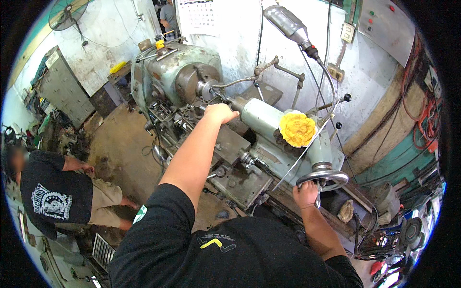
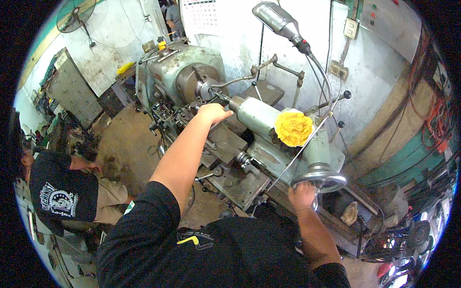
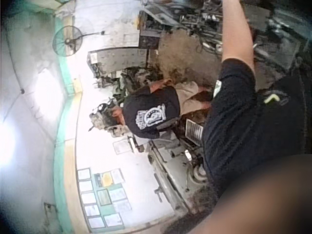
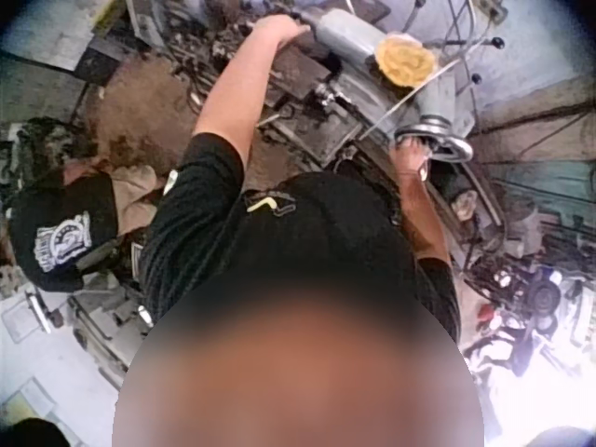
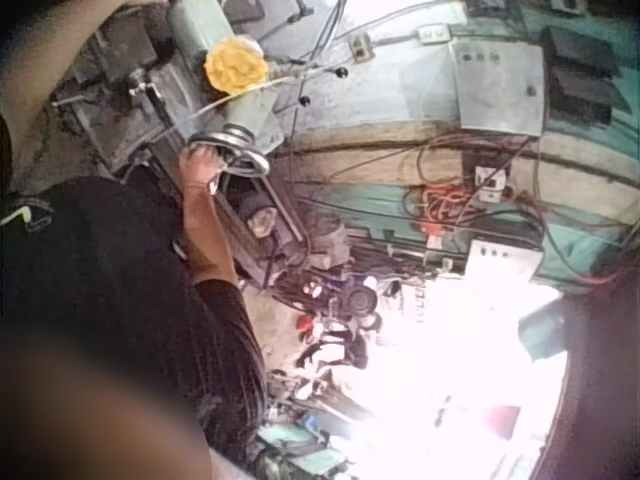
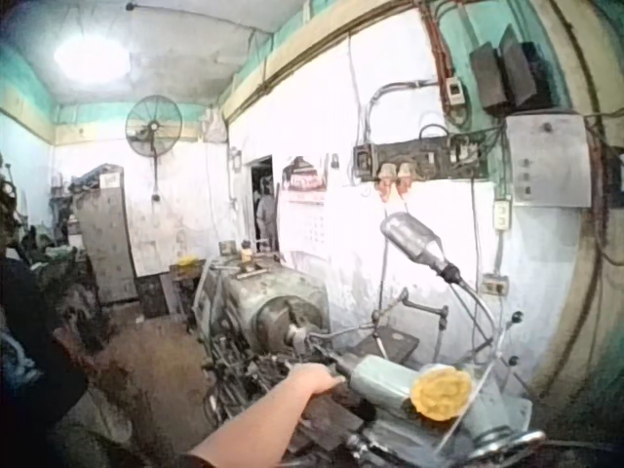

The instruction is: The person operates a metal lathe, using both hands to adjust the tool post and control the cross-slide while a cylindrical metal workpiece rotates. The person maintains continuous contact with the machine controls throughout the clip.

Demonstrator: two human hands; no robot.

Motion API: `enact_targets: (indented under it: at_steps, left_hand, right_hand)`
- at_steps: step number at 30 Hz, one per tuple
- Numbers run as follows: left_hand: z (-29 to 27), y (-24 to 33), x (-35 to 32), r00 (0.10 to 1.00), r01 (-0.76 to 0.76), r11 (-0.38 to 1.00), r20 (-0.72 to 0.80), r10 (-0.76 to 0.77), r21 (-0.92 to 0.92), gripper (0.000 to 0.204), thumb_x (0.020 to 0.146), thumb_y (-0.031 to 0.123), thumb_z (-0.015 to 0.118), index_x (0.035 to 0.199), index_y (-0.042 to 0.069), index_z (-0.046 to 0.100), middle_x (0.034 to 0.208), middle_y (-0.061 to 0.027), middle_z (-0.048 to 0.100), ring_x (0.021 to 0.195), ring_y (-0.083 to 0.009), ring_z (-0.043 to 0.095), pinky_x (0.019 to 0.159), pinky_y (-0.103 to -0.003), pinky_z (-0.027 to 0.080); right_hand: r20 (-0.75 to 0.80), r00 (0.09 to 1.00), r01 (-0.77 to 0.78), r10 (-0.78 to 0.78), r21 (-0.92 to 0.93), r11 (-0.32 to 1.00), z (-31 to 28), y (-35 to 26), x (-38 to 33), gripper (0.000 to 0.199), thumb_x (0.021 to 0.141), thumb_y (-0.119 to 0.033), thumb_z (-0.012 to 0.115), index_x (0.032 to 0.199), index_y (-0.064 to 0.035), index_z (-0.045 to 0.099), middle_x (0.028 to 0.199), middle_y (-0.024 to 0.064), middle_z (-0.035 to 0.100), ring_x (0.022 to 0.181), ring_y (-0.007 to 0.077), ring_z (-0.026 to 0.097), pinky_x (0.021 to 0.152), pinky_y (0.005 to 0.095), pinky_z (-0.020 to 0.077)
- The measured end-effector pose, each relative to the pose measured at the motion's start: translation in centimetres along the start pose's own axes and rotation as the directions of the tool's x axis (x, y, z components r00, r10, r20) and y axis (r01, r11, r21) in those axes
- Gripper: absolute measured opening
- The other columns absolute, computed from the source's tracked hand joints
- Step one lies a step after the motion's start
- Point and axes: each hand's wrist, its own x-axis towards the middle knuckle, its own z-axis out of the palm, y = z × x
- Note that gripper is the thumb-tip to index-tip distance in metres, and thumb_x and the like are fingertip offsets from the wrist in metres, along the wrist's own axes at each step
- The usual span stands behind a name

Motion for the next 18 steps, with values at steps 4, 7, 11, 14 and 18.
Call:
enact_targets:
  at_steps: [4,7,11,14,18]
  left_hand:
    - [0.2,0.5,0.4,0.999,0.034,0.998,0.018,-0.035,0.057,0.064,0.094,0.062,0.062,0.117,0.004,0.077,0.124,-0.0175,0.074,0.115,-0.0362,0.071,0.099,-0.046,0.054]
    - [0.1,0.6,0.6,0.997,0.073,0.996,0.011,-0.074,0.055,0.059,0.094,0.058,0.065,0.116,0.005,0.077,0.123,-0.0176,0.074,0.115,-0.0366,0.07,0.099,-0.046,0.054]
    - [0.2,0.7,0.9,0.994,0.111,0.994,-0.02,-0.111,0.021,0.054,0.095,0.054,0.066,0.117,0.006,0.077,0.124,-0.0176,0.074,0.116,-0.0371,0.07,0.099,-0.046,0.054]
    - [0.2,0.9,1.2,0.99,0.139,0.99,0.02,-0.14,0.024,0.053,0.095,0.052,0.066,0.12,0.006,0.076,0.126,-0.0175,0.073,0.119,-0.0369,0.069,0.1,-0.046,0.054]
    - [0.2,0.9,1.7,0.988,0.154,0.988,0.019,-0.154,-0.009,0.052,0.095,0.05,0.066,0.124,0.008,0.075,0.129,-0.0176,0.071,0.12,-0.0371,0.068,0.101,-0.046,0.054]
  right_hand:
    - [0.015,1.0,-0.01,0.011,-0.025,1.0,-0.5,-0.4,-0.1,0.036,0.074,-0.026,0.076,0.096,-0.0008,0.064,0.099,0.0198,0.067,0.095,0.0405,0.065,0.082,0.0527,0.054]
    - [0.017,1.0,0.013,-0.013,0.036,0.999,-1.1,-0.7,-0.1,0.035,0.075,-0.026,0.075,0.097,-0.0008,0.064,0.099,0.0201,0.067,0.095,0.0409,0.065,0.082,0.0531,0.0532]
    - [0.007,1.0,-0.002,0.002,0.059,0.998,-1.3,-0.9,0.1,0.033,0.075,-0.024,0.075,0.097,-0.0014,0.065,0.1,0.0194,0.067,0.095,0.0409,0.065,0.083,0.0533,0.0525]
    - [-0.014,1.0,0.005,-0.004,0.061,0.998,-1.4,-0.9,0.2,0.03,0.074,-0.022,0.076,0.094,-0.0031,0.066,0.095,0.0179,0.068,0.091,0.0406,0.066,0.079,0.0526,0.0531]
    - [-0.038,0.999,-0.005,0.008,0.064,0.998,-1.5,-1.1,0.4,0.025,0.074,-0.02,0.076,0.092,-0.0052,0.067,0.093,0.0162,0.069,0.087,0.0399,0.066,0.077,0.0519,0.0535]
